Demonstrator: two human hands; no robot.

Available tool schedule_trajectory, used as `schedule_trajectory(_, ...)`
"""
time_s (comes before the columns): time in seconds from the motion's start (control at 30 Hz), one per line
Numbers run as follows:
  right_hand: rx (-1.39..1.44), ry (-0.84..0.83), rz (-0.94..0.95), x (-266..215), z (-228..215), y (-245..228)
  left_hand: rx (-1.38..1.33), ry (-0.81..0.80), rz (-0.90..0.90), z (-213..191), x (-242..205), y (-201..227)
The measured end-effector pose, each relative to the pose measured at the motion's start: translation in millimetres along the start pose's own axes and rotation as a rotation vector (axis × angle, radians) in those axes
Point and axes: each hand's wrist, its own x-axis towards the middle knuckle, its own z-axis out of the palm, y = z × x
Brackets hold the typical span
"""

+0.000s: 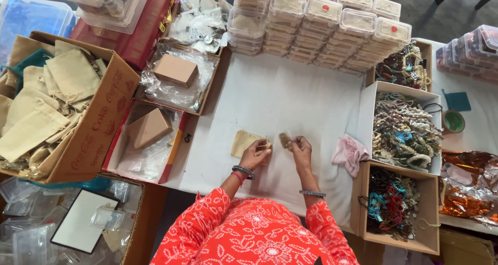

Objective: The person wipes a small plastic container with a pink cloth, then places a small pouch inside and closes it. They stack the container with others and proceed to wipe a gold-colored necklace and a red string with the cloth on the table.

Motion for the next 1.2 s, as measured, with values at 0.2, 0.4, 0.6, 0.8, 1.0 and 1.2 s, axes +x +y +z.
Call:
schedule_trajectory(0.2, 0.387, -0.187, 0.131, -45.2, -0.1, -67.2, -0.625, -0.214, -0.444, 9.3, 8.5, 17.0)
schedule_trajectory(0.4, 0.174, -0.105, -0.198, -63.7, 8.9, -35.8, -0.644, -0.13, -0.443, 22.6, 10.8, -7.7)
schedule_trajectory(0.6, 0.079, -0.183, -0.15, -88.7, 11.4, -52.9, -0.67, -0.075, -0.528, 7.9, 0.8, 58.2)
schedule_trajectory(0.8, 0.082, -0.177, -0.085, -82.0, 11.1, -30.6, -0.511, -0.048, -0.432, 16.4, 2.6, 32.5)
schedule_trajectory(1.0, 0.325, -0.203, 0.186, -74.0, 4.0, -16.1, -0.431, 0.006, -0.387, 15.2, 8.7, 1.8)
schedule_trajectory(1.2, 0.034, -0.015, 0.098, -68.7, -14.8, -4.3, 0.688, 0.142, -0.08, -11.4, -4.4, 56.8)
